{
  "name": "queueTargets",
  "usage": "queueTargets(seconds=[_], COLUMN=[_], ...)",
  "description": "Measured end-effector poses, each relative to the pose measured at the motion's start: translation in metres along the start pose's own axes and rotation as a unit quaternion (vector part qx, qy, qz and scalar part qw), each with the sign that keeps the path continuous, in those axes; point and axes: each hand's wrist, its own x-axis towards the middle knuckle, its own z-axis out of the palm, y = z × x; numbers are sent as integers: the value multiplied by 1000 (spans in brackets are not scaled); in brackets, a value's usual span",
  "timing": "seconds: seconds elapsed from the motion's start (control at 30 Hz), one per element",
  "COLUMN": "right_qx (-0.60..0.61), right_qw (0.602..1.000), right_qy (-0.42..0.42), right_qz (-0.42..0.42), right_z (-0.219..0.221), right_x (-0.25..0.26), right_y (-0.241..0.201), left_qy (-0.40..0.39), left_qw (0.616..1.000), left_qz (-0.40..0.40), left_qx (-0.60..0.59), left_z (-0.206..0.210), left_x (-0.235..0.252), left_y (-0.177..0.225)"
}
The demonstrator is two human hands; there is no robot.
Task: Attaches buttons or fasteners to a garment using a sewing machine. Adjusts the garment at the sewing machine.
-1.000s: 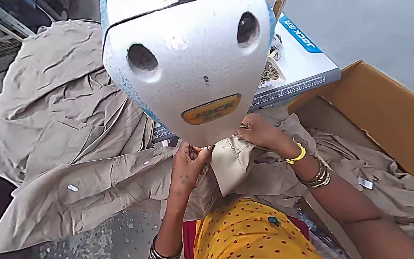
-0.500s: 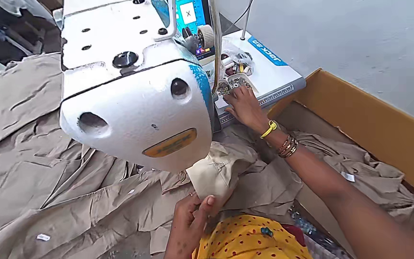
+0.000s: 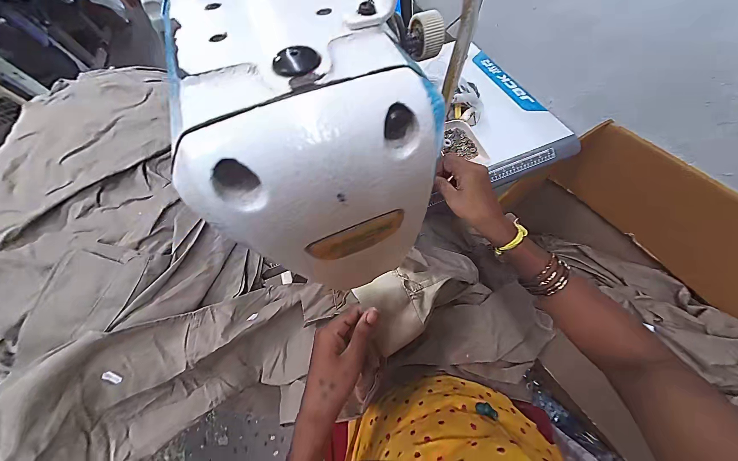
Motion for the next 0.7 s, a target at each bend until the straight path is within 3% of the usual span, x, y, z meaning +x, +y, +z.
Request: queueTargets(seconds=[0.07, 0.13, 0.2, 0.3, 0.37, 0.47, 0.53, 0.57, 0.63, 0.7], right_qx=[26, 16, -34, -87, -117, -52, 88, 123, 163, 177], right_qw=[1000, 998, 984, 911, 884, 931, 976, 978, 924, 880], right_qy=[-9, -13, 13, 0, -14, -38, -90, -152, -335, -416], right_qz=[-9, -51, -175, -403, -453, -359, -175, -69, 91, 147], right_z=[-1, 0, 4, 16, 25, 24, 17, 9, -8, -11], right_x=[-1, -4, -13, -35, -37, -35, -44, -49, -53, -58], right_y=[-15, -31, -46, -71, -82, -82, -72, -69, -67, -67], left_qy=[23, 28, 15, -10, -9, 9, 15, 17, 8, -10], left_qw=[998, 999, 996, 983, 978, 975, 978, 981, 990, 998], left_qz=[-52, -41, 24, 87, 120, 149, 148, 140, 109, 60], left_qx=[-11, 1, 86, 163, 172, 167, 149, 137, 84, 16], left_z=[6, 9, 9, 3, 0, -4, -6, -7, -10, -15], left_x=[9, 8, -10, -35, -37, -32, -30, -29, -24, -18], left_y=[10, 6, -5, -19, -28, -32, -32, -31, -28, -22])
